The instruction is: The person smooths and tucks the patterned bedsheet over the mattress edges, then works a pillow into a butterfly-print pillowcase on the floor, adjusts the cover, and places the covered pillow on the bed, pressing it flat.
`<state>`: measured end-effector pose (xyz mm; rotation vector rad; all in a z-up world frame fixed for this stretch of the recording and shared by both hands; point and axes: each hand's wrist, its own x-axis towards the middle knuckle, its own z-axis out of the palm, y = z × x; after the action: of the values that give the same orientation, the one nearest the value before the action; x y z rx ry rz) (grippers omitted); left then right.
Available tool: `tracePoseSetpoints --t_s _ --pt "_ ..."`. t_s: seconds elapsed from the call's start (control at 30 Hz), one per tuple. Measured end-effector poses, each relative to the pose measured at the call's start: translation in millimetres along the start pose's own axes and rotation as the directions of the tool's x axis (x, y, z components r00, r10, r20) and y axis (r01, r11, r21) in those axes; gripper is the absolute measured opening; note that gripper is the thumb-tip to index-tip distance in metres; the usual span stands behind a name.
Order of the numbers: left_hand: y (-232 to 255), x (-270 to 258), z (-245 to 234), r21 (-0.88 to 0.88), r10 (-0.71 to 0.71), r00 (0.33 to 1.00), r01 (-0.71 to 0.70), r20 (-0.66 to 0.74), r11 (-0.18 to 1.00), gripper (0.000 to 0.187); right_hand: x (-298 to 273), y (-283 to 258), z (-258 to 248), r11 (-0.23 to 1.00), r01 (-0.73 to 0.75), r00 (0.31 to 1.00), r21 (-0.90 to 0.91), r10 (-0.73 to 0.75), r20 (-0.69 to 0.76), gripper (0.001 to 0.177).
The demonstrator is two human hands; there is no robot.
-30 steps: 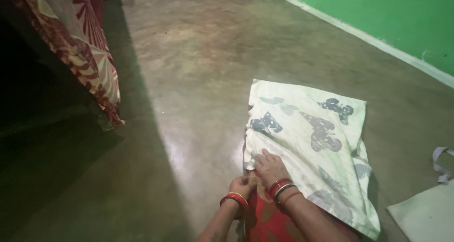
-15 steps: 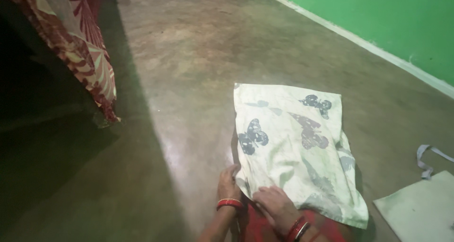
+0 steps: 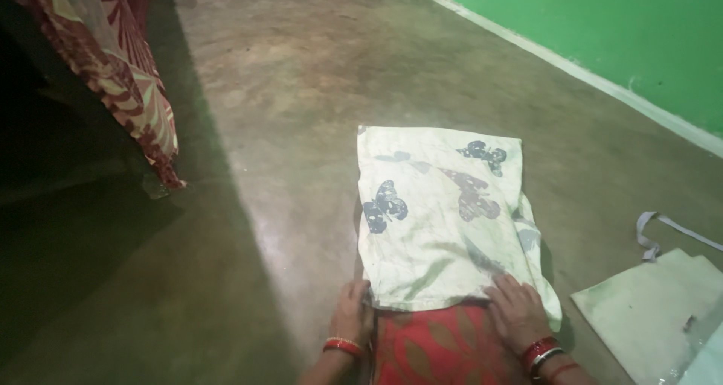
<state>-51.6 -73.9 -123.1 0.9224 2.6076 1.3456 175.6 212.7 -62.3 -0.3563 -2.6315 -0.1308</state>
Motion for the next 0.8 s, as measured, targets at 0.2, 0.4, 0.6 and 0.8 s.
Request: tracePoseSetpoints --t_s 0.2,0.4,0.6,0.8 --pt "31 -42 34 -0.107 -0.499 0.848 0.52 0.177 0.847 0.086 -33 13 30 0.901 -0.354 0.929 0.252 0.371 -0.02 0.018" --pt "57 -36 47 -0.195 -0.535 0.822 0.567 0.194 0.8 0.072 -10 9 17 0.808 -0.508 0.84 0.299 0.542 -0.036 0.017" --pt "101 4 45 -0.424 -0.356 0.923 0.268 -0.143 0.865 0.058 13 -28 8 0.933 -0.018 0.986 0.36 0.077 -0.15 0.021" --pt "104 39 11 -0.541 -0.749 0.648 0.682 0.137 0.492 0.042 -24 -9 4 0.892 0.177 0.982 0.417 -0.13 -0.14 0.021"
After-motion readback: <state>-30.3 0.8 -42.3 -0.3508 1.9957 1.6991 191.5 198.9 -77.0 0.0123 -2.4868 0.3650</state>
